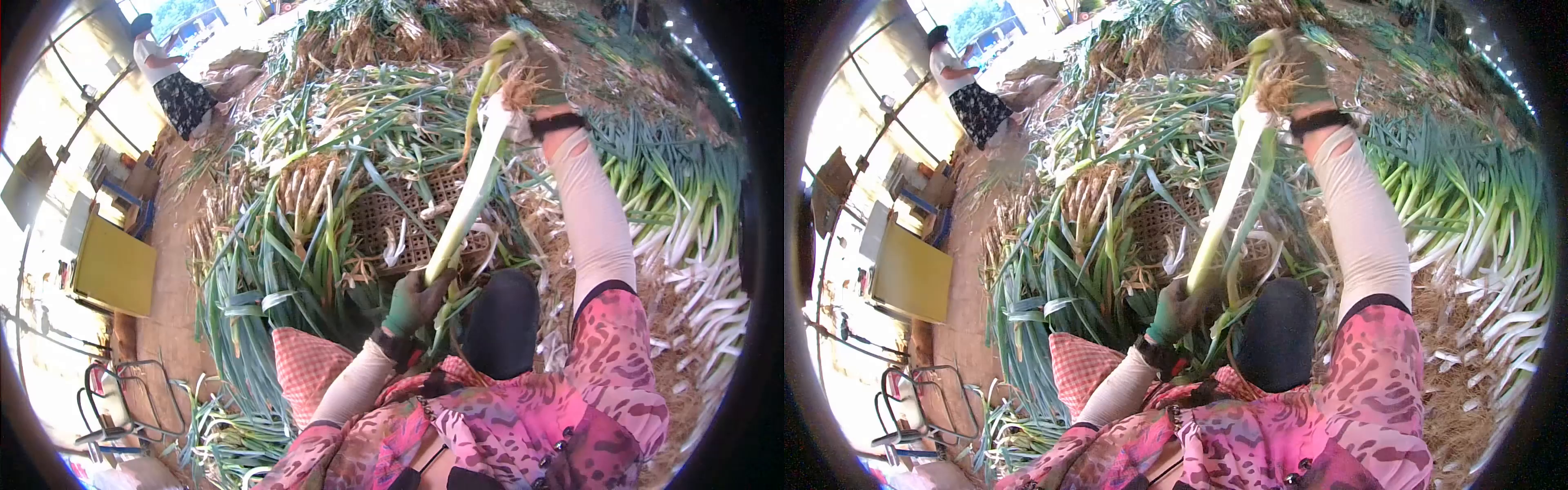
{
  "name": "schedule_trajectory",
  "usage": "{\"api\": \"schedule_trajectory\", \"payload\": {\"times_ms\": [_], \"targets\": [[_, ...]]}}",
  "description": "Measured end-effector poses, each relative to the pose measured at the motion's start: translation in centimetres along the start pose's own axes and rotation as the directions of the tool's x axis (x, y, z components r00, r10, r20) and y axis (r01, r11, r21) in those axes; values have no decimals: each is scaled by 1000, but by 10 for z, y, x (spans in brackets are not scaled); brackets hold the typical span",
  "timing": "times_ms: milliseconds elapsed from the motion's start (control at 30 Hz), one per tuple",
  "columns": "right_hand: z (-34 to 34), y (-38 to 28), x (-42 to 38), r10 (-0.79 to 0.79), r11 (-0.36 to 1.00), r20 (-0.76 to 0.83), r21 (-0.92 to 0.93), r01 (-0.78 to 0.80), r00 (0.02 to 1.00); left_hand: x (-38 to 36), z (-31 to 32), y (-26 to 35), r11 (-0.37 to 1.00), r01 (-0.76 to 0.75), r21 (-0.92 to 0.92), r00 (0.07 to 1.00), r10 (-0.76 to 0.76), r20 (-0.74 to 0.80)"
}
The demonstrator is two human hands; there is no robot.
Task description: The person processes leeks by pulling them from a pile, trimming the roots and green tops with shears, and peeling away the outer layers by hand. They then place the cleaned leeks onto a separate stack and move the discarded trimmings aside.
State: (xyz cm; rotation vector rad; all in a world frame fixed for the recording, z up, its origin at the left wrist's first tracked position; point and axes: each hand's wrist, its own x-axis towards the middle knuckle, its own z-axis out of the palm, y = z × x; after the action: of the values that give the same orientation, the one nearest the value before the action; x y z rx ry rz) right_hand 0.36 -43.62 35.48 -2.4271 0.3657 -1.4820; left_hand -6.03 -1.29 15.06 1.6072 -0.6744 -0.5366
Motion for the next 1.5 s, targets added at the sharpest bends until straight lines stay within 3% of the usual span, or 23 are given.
{"api": "schedule_trajectory", "payload": {"times_ms": [67, 200, 300, 367, 400, 467, 533, 600, 633, 667, 700, 733, 800, 867, 933, 967, 1067, 1100, 1133, 1167, 1200, 1400, 1500], "targets": [[-13, 14, 27, 35, 986, 1, -161, -34, 999, -29, -3, -37, 996, -18, -86, 989, 5, -146], [-67, 30, 51, -58, 926, -48, -375, 36, 997, -52, -49, -92, 924, 97, 369, 930, 48, -364], [-85, 43, 13, -96, 876, 63, -469, 114, 993, -12, -70, -95, 946, 287, -148, 882, -321, -345], [-82, 59, -55, -52, 843, 245, -508, 174, 968, 11, -77, -89, 848, -86, -522, 939, -106, -327], [-78, 71, -101, -3, 828, 364, -521, 206, 931, 19, -81, -73, 904, -68, -422, 923, -104, -370], [-72, 82, -189, 158, 805, 625, -530, 267, 764, 31, -100, -80, 965, -161, -209, 900, 56, -433], [-69, 89, -277, 322, 799, 828, -497, 338, 458, 34, -128, -61, 904, 81, -420, 918, -231, -322], [-64, 88, -342, 432, 812, 898, -429, 397, 86, 36, -156, -31, 988, -26, -154, 928, -34, -371], [-56, 82, -360, 454, 819, 890, -398, 413, -42, 39, -165, -25, 969, -59, -242, 924, -39, -381], [-43, 83, -368, 456, 825, 882, -367, 430, -122, 40, -178, -18, 971, 24, -238, 911, -119, -395], [-26, 80, -365, 449, 825, 881, -344, 448, -150, 46, -188, -26, 963, -107, -246, 896, -14, -445], [-5, 78, -351, 418, 824, 901, -321, 466, -118, 50, -201, -22, 983, -118, -139, 878, 37, -478], [48, 71, -298, 301, 799, 951, -290, 527, 66, 46, -208, 20, 957, -144, -251, 885, 11, -465], [100, 38, -215, 8, 800, 886, -284, 529, 463, 53, -219, 36, 946, -177, -273, 893, 38, -448], [106, -43, -119, -398, 887, 476, -20, 462, 784, 58, -224, 53, 911, -244, -333, 895, 79, -439], [99, -98, -68, -555, 830, 169, 178, 528, 815, 57, -223, 67, 903, -252, -347, 889, 74, -452], [122, -178, -34, -741, 664, 148, 309, 681, 655, 58, -216, 106, 892, -252, -375, 895, 68, -441], [134, -208, -52, -627, 506, 271, 855, 117, 731, 61, -214, 110, 873, -265, -410, 907, 81, -413], [125, -235, -74, -689, 478, 356, 878, 27, 631, 63, -212, 114, 852, -277, -445, 917, 96, -387], [115, -262, -96, -737, 469, 433, 881, -69, 519, 64, -210, 117, 830, -285, -480, 926, 109, -361], [102, -277, -120, -635, 625, 683, 729, -279, 362, 60, -198, 130, 798, -296, -526, 925, 102, -366], [60, -268, -181, -396, 813, 863, 488, -317, 315, 58, -194, 137, 840, -267, -471, 921, 79, -382], [45, -261, -178, -395, 775, 833, 528, -348, 387, 60, -187, 133, 840, -227, -493, 938, 53, -342]]}}
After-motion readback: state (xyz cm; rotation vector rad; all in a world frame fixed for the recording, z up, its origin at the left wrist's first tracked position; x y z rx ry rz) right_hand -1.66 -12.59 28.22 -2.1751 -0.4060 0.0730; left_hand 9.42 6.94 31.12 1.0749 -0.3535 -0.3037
